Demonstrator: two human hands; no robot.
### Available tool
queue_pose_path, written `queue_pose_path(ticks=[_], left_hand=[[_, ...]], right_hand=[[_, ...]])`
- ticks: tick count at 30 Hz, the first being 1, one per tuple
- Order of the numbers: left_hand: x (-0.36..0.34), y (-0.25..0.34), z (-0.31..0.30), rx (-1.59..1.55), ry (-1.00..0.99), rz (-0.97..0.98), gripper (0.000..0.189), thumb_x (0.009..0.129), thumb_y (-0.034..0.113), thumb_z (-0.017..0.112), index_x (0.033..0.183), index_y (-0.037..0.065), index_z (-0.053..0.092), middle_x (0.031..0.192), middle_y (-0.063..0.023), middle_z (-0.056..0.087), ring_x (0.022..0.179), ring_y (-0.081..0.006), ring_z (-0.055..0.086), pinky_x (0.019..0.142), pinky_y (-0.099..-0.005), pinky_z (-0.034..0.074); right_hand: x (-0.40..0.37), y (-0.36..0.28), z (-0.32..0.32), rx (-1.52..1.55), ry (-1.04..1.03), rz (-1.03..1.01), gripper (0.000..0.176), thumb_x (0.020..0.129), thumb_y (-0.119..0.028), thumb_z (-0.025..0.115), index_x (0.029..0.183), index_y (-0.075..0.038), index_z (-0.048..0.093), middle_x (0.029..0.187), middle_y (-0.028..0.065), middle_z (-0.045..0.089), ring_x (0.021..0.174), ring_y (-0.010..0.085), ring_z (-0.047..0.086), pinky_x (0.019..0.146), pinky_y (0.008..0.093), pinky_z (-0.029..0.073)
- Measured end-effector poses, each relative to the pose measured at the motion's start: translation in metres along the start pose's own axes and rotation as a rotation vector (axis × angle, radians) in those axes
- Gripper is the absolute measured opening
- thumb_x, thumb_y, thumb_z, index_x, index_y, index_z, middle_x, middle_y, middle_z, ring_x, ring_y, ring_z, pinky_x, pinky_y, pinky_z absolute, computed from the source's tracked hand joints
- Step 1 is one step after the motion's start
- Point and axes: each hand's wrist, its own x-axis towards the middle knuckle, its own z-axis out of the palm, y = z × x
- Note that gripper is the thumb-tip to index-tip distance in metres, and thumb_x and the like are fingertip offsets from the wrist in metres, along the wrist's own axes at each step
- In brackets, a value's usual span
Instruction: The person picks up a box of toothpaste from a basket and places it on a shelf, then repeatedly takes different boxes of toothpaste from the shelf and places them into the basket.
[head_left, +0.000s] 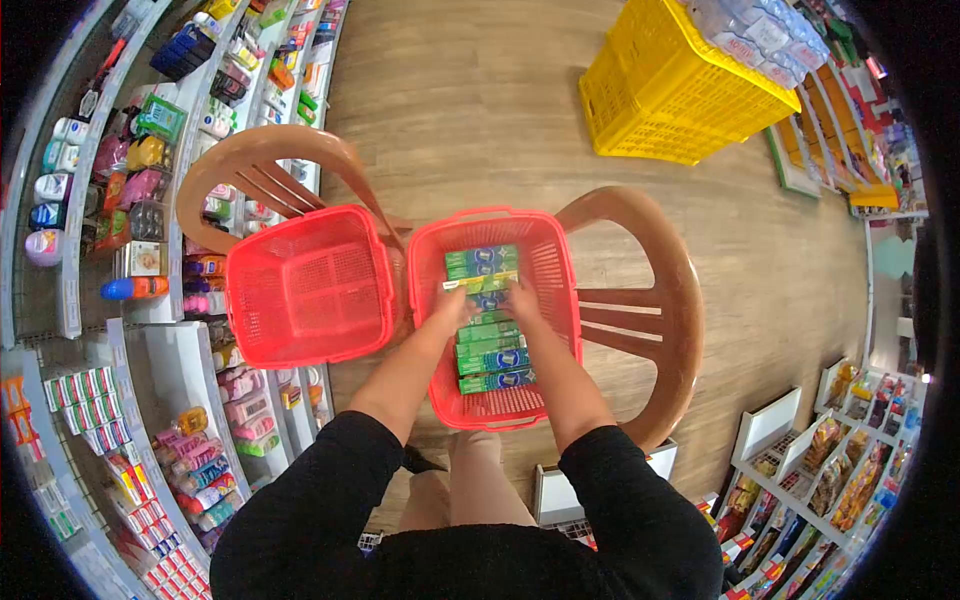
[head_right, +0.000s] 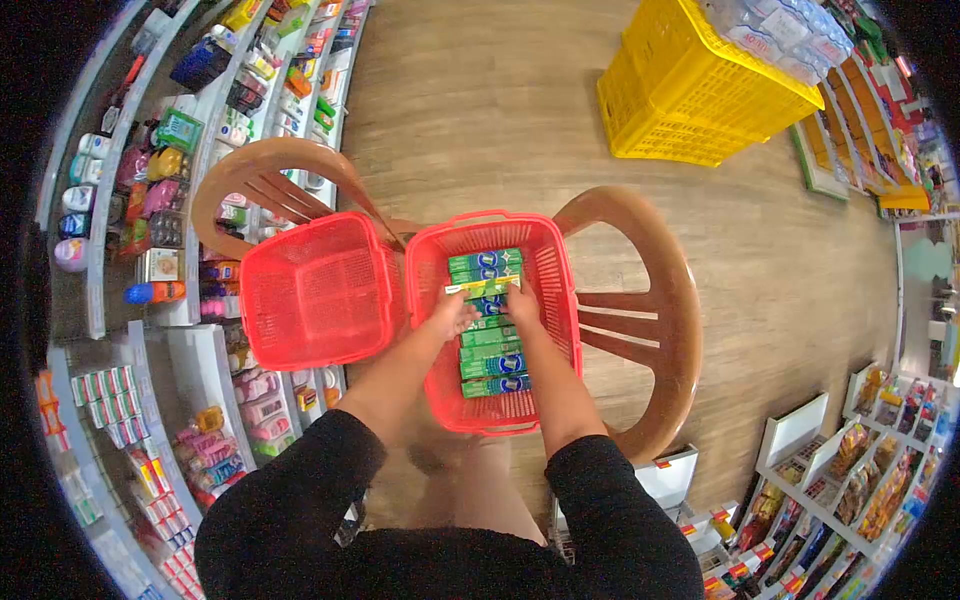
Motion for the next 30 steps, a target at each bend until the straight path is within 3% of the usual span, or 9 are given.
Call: queue_pose_path(ticks=[7,9,11,13,17,19,24,27,30], left_hand=[[-0.028,-0.046,0.001,-0.220,-0.211,-0.122,0.041,0.086,0.041,0.062,0.117,0.024,0.042,0.092,-0.0058,0.056,0.086,-0.0215,0.062,0.061,-0.0298,0.044],[-0.056,-0.054,0.010,-0.521,-0.297,-0.281,0.041,0.085,0.047,0.062,0.110,0.018,0.049,0.092,-0.0072,0.055,0.094,-0.0214,0.060,0.060,-0.0310,0.044],[-0.088,-0.054,0.020,-0.644,-0.320,-0.296,0.047,0.084,0.054,0.058,0.111,0.016,0.050,0.096,-0.0083,0.057,0.097,-0.0209,0.059,0.066,-0.0345,0.045],[-0.118,-0.045,0.023,-0.774,-0.348,-0.307,0.054,0.084,0.061,0.054,0.112,0.015,0.052,0.099,-0.0093,0.059,0.100,-0.0204,0.058,0.072,-0.0379,0.047],[-0.149,-0.018,0.009,-0.912,-0.733,-0.014,0.083,0.081,0.079,0.032,0.127,0.011,0.045,0.137,-0.0207,0.046,0.120,-0.0390,0.048,0.103,-0.0560,0.033],[-0.190,-0.007,-0.013,-0.989,-0.742,0.063,0.085,0.086,0.073,0.029,0.139,0.007,0.032,0.141,-0.0258,0.038,0.128,-0.0403,0.041,0.108,-0.0543,0.030],[-0.260,-0.001,-0.063,-0.884,-0.757,0.239,0.080,0.092,0.059,0.039,0.146,0.002,0.022,0.142,-0.0258,0.037,0.130,-0.0386,0.040,0.105,-0.0489,0.037],[-0.305,-0.020,-0.102,-0.845,-0.765,0.434,0.073,0.094,0.051,0.043,0.143,-0.001,0.028,0.142,-0.0216,0.040,0.128,-0.0362,0.043,0.102,-0.0461,0.041],[-0.366,-0.044,-0.146,-0.893,-0.638,0.580,0.043,0.090,0.032,0.057,0.127,0.014,0.047,0.135,-0.0152,0.049,0.123,-0.0339,0.049,0.101,-0.0481,0.042]], right_hand=[[-0.016,-0.001,0.020,0.021,0.239,-0.073,0.046,0.086,-0.032,0.063,0.123,-0.016,0.041,0.105,0.0142,0.060,0.088,0.0319,0.063,0.073,0.0475,0.051],[-0.029,-0.006,0.021,-0.294,0.356,-0.484,0.049,0.083,-0.025,0.066,0.123,-0.011,0.040,0.109,0.0190,0.059,0.094,0.0345,0.062,0.079,0.0451,0.050],[-0.078,-0.041,0.035,-0.371,0.361,-0.538,0.050,0.077,-0.014,0.070,0.120,-0.009,0.046,0.101,0.0217,0.061,0.096,0.0387,0.060,0.082,0.0456,0.047],[-0.105,-0.053,0.046,-0.514,0.185,-1.006,0.047,0.073,-0.004,0.068,0.117,-0.009,0.051,0.106,0.0193,0.059,0.105,0.0375,0.057,0.089,0.0453,0.046],[-0.200,-0.073,0.047,-0.686,-0.189,-1.099,0.047,0.075,-0.007,0.067,0.120,-0.010,0.054,0.114,0.0190,0.057,0.113,0.0371,0.053,0.092,0.0439,0.045],[-0.222,-0.064,0.041,-0.732,-0.358,-1.530,0.048,0.069,-0.002,0.068,0.116,-0.009,0.057,0.114,0.0147,0.057,0.113,0.0362,0.053,0.097,0.0457,0.043],[-0.305,-0.056,0.031,-0.870,-0.585,-1.686,0.037,0.077,-0.009,0.061,0.113,-0.014,0.061,0.114,0.0087,0.058,0.119,0.0322,0.051,0.099,0.0561,0.040],[-0.351,-0.057,0.037,-0.957,-0.699,-1.786,0.031,0.079,-0.011,0.058,0.110,-0.014,0.062,0.115,0.0075,0.058,0.121,0.0316,0.050,0.101,0.0576,0.037],[-0.382,-0.045,0.054,-0.971,-0.779,-1.866,0.029,0.078,-0.012,0.059,0.106,-0.017,0.063,0.119,0.0045,0.059,0.122,0.0300,0.050,0.105,0.0610,0.029]])
